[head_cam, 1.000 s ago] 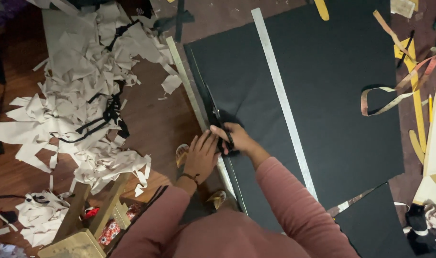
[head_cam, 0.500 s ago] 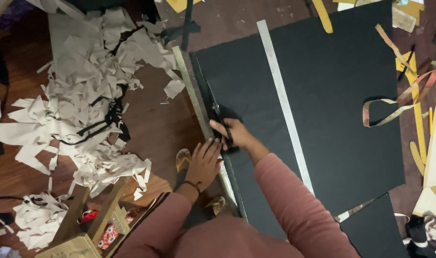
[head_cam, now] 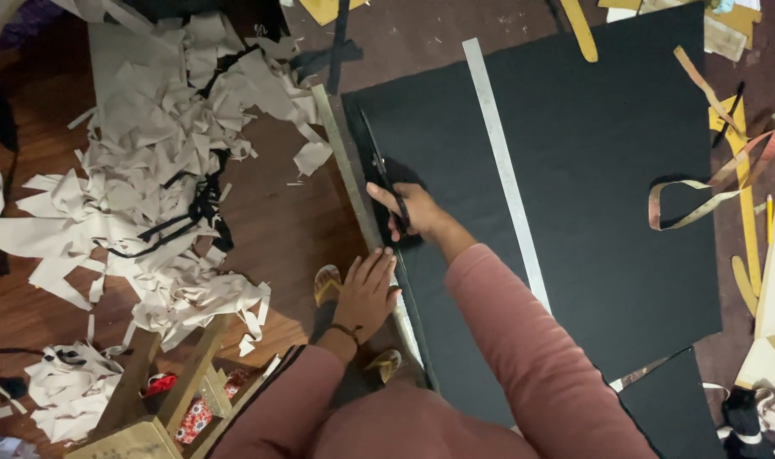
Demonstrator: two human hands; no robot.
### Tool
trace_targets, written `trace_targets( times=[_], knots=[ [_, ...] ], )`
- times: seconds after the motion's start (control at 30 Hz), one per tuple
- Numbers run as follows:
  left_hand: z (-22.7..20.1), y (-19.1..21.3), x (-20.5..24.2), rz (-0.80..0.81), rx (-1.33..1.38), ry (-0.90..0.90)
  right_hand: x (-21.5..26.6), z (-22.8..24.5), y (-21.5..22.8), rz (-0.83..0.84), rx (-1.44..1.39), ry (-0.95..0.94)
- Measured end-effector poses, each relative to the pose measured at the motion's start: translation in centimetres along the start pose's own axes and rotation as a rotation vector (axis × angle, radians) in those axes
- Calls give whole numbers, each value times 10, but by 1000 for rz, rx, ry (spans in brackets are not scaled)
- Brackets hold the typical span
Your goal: The person cuts a large piece of black fabric using shears and a metal ruler as a guide. After cutting, they use a measuring tape and a pencil to mark measurements on the fabric, adjusting the tape and ruler multiple times to ensure accuracy.
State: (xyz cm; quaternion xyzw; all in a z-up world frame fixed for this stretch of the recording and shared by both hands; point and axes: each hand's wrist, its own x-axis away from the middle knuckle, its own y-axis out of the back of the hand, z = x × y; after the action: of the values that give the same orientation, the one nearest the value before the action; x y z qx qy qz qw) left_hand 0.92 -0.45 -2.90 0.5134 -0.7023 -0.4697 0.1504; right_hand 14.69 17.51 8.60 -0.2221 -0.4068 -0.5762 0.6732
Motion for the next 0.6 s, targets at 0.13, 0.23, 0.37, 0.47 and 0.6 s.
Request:
trace_targets(
  times=[0.13,0.23,0.37,0.47,0.6],
  knots=[
    [1,0,0,-4,25,13,-7,5,-5,-16,36,2],
    [-2,0,-2,-18,3,6,-9,12,-5,-44,7,11],
    [-8,2,-6,-56,-25,40,-13,31,-4,-52,32,33],
    [5,-9,-8,-17,-68,8,-11,40,0,-53,64,70],
    [24,-3,-21,173,10,-59,24,16,7,-88,108,213]
  ],
)
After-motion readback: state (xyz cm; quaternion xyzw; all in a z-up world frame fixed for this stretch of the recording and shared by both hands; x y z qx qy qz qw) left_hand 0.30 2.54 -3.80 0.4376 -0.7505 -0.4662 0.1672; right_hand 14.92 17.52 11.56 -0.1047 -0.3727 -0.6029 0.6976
